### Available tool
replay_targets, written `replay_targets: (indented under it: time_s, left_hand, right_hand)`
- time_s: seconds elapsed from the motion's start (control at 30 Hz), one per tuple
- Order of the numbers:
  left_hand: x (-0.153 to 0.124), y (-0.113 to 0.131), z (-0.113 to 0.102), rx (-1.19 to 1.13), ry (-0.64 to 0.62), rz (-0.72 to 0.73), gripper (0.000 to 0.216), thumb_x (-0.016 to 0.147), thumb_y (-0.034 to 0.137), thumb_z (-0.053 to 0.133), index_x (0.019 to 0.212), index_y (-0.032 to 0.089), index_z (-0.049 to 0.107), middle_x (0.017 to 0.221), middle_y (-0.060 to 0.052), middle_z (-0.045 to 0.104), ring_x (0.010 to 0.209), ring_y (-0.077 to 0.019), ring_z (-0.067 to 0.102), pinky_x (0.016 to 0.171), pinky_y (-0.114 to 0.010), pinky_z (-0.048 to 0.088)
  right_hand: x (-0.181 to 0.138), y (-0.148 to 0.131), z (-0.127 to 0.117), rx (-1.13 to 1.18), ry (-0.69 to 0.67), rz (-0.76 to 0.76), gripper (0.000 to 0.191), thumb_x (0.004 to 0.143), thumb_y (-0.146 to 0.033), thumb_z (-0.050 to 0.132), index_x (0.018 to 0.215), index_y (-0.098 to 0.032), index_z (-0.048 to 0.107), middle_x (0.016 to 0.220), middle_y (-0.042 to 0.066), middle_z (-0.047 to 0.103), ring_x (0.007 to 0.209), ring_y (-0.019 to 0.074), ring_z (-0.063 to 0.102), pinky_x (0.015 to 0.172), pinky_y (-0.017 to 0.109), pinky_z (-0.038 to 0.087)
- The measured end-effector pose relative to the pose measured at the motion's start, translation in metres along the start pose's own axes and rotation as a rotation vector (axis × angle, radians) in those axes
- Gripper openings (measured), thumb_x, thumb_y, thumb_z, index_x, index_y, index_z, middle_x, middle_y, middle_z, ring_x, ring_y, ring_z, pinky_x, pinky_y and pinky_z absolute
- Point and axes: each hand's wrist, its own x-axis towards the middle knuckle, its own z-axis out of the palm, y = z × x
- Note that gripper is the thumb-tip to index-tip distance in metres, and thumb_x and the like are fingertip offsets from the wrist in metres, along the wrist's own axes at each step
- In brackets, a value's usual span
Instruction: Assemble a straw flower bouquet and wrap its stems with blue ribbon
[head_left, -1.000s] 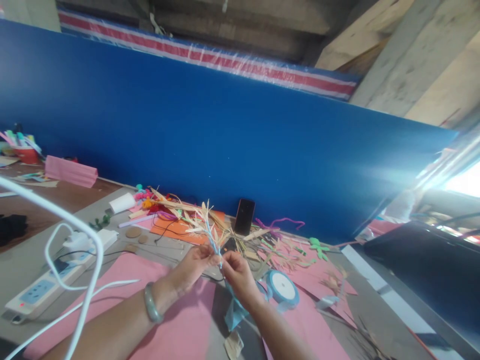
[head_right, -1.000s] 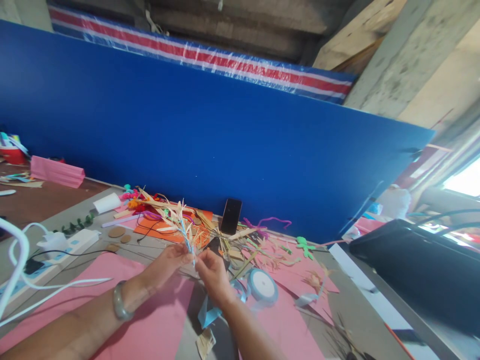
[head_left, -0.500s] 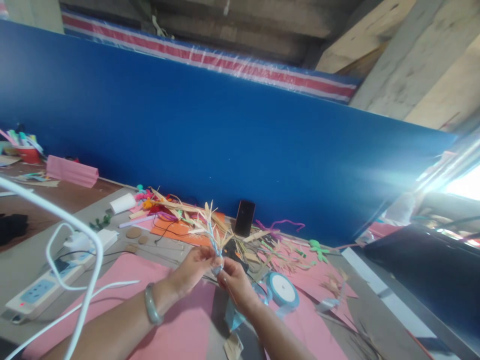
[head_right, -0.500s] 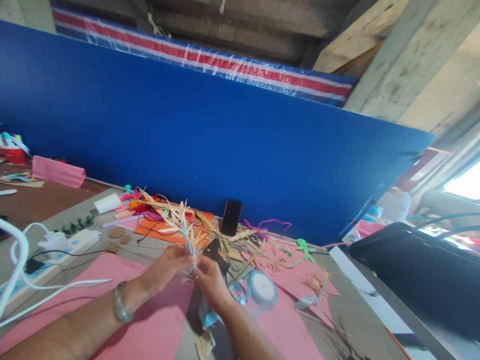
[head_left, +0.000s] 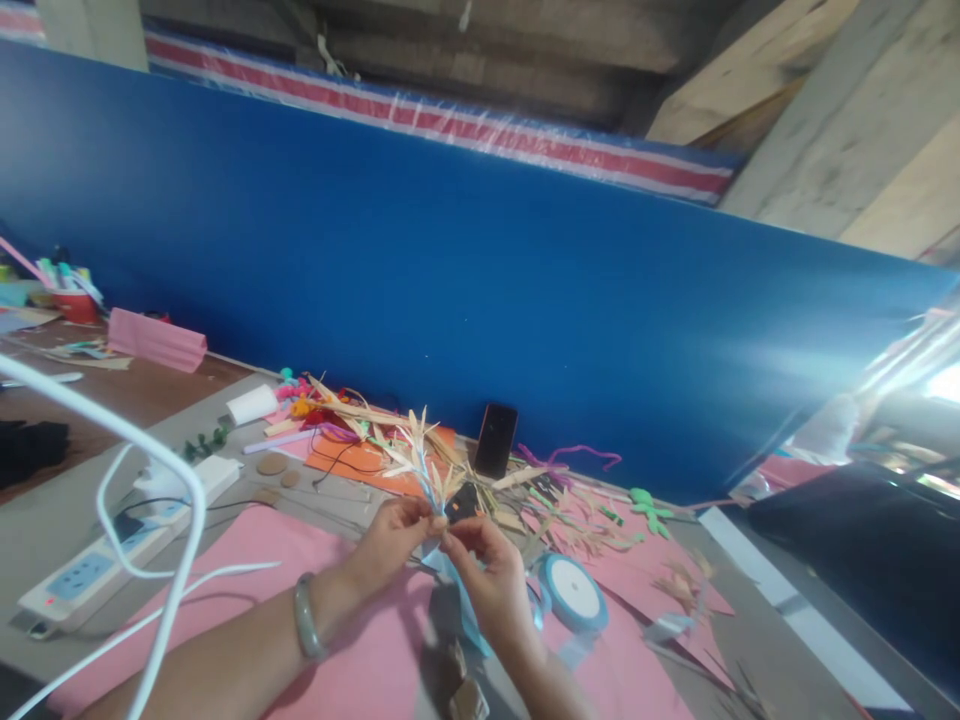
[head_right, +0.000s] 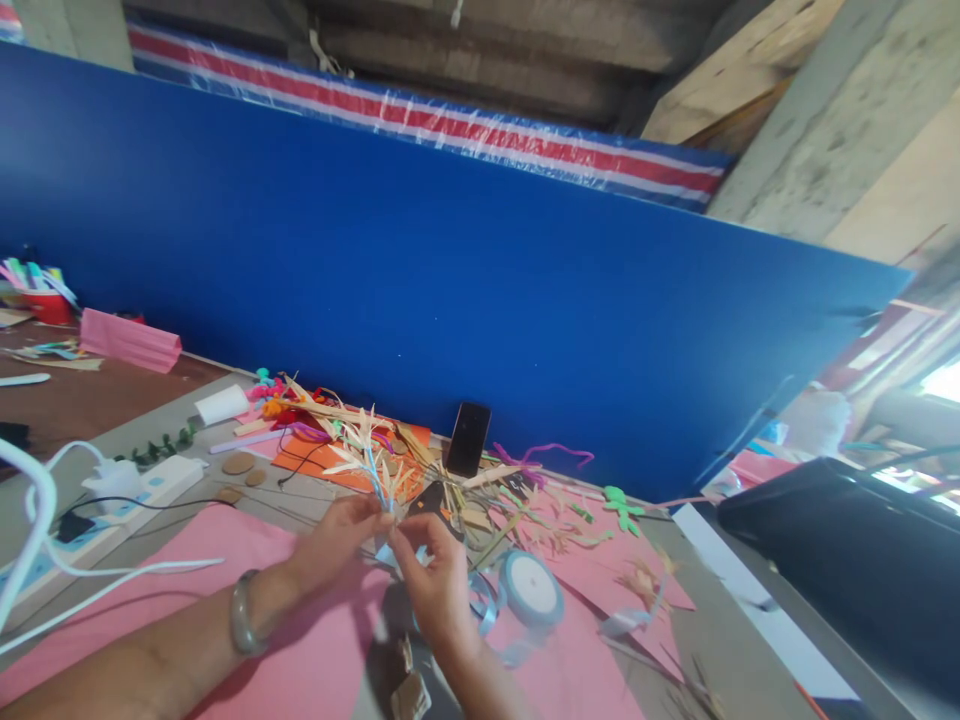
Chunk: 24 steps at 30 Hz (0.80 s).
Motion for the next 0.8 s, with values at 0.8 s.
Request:
replay_targets:
  time_s: [0.8]
  left_hand:
    - [0.000, -0.021, -0.002, -0.003, -0.085, -0.024, 0.024, 0.069, 0.025, 0.078, 0.078, 0.016, 0.059, 0.074, 0.001, 0.059, 0.073, -0.0133, 0.057, 0.073, -0.027, 0.044]
  right_hand:
    - [-0.001, 0.014, -0.007, -0.336, 0.076, -0.308, 0.022, 0.091, -0.028, 0.055, 0.073, -0.020, 0.064, 0.064, 0.001, 0.066, 0.064, 0.0182, 0.057, 0.070, 0.033, 0.038]
